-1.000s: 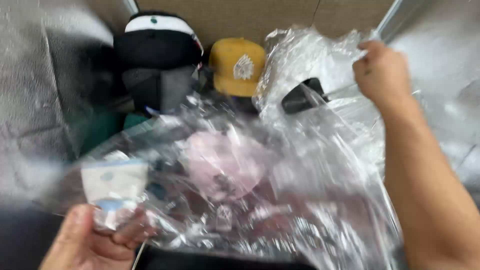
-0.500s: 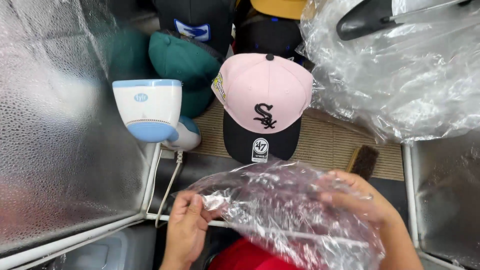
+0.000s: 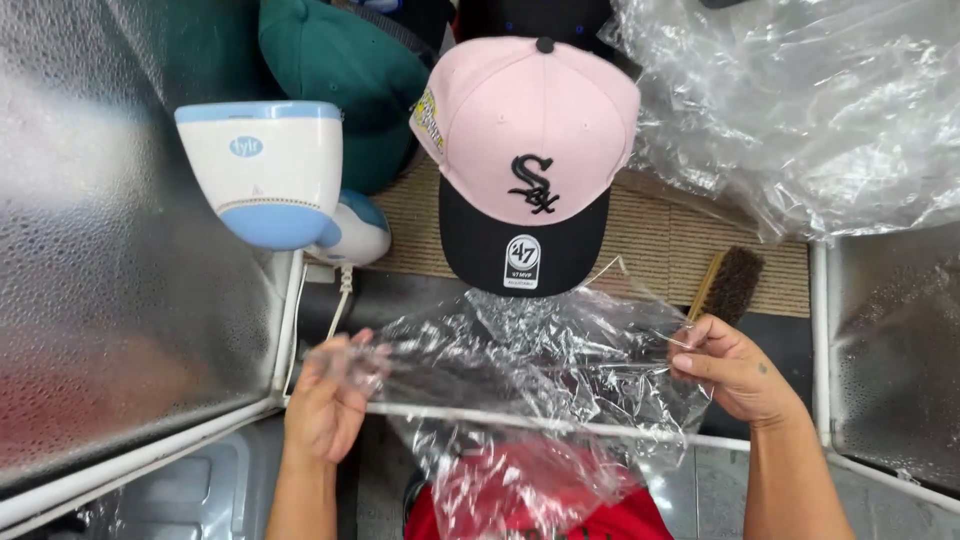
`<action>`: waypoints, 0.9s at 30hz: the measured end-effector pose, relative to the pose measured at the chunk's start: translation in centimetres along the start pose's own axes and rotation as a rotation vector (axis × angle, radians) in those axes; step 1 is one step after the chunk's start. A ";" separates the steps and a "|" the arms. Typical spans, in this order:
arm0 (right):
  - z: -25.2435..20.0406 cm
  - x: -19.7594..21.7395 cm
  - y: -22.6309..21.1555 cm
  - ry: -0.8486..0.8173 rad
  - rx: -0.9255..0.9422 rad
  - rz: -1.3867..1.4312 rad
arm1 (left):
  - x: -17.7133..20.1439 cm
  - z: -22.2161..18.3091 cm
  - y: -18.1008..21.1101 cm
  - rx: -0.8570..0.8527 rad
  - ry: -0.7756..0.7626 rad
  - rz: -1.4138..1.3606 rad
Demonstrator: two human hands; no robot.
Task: Steaming a pink cap with a handheld steamer, brushing it, and then placing it into a plastic bag for packaging.
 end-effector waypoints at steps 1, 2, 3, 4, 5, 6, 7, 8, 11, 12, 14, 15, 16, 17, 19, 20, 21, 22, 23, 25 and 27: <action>-0.6 -0.3 0.2 -0.004 -0.012 0.002 | -1.3 -0.8 0.5 0.002 0.012 0.000; -0.6 -0.5 0.1 -0.013 0.012 -0.023 | -2.5 -0.8 1.0 0.058 0.260 0.113; -0.7 -0.7 -0.1 -0.023 0.037 -0.049 | -3.7 -0.9 1.5 0.121 0.507 0.224; -0.9 -0.7 -0.2 -0.022 0.043 -0.050 | -4.6 -2.2 2.0 0.118 0.501 0.224; -1.1 -0.6 -0.3 0.050 -0.013 -0.094 | -5.5 -3.4 2.4 0.031 0.477 0.297; -2.0 -0.5 -0.1 0.132 -0.077 -0.136 | -6.3 -4.9 2.7 -0.044 0.451 0.371; -2.2 -0.9 -0.2 0.144 -0.080 -0.134 | -8.1 -5.4 2.7 -0.033 0.446 0.373; -2.4 -1.2 -0.4 0.162 -0.105 -0.145 | -9.9 -6.2 2.5 0.070 0.472 0.442; -2.3 -2.3 -0.8 0.179 -0.161 -0.189 | -13.7 -8.7 1.8 0.021 0.188 0.780; -2.8 -2.8 -0.5 0.187 -0.203 -0.213 | -14.9 -9.9 1.5 -0.120 -0.135 1.038; -2.8 -3.8 -0.9 0.156 -0.172 -0.212 | -17.6 -9.1 3.0 -0.190 -0.323 1.239; -2.7 -4.3 -1.2 0.122 -0.138 -0.216 | -18.9 -8.8 3.7 -0.269 -0.515 1.432; -2.9 -4.6 -1.4 0.126 -0.133 -0.219 | -19.6 -8.2 4.2 -0.275 -0.520 1.429; -3.0 -5.0 -1.6 0.132 -0.115 -0.274 | -20.0 -7.5 4.5 -0.045 -0.479 1.280; -3.1 -5.9 -1.3 0.132 -0.101 -0.323 | -19.8 -7.2 4.7 0.181 -0.427 1.127; -3.3 -6.1 -1.0 0.122 -0.092 -0.279 | -19.3 -6.8 4.5 0.097 -0.436 1.078; -3.4 -6.4 -0.7 0.112 -0.083 -0.236 | -18.8 -6.5 4.3 0.014 -0.445 1.027; -3.7 -6.5 -0.2 0.117 -0.085 -0.234 | -18.6 -6.8 4.4 0.019 -0.448 1.027; -3.9 -6.7 0.4 0.147 -0.086 -0.239 | -18.5 -7.0 4.5 -0.042 -0.504 1.064; -3.7 -7.0 1.3 0.190 -0.077 -0.236 | -18.3 -6.3 4.7 -0.104 -0.577 1.104; -4.0 -7.4 2.1 0.184 -0.045 -0.272 | -18.8 -5.7 4.8 -0.542 -0.798 1.357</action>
Point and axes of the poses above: each hand's wrist, its own z-axis towards the middle knuckle, its own x-axis out of the back of the hand, y = z × x, the point moved 1 cm from there along z, towards the middle knuckle, and after that the axes turned 3 degrees about -y, right-handed, at the moved point
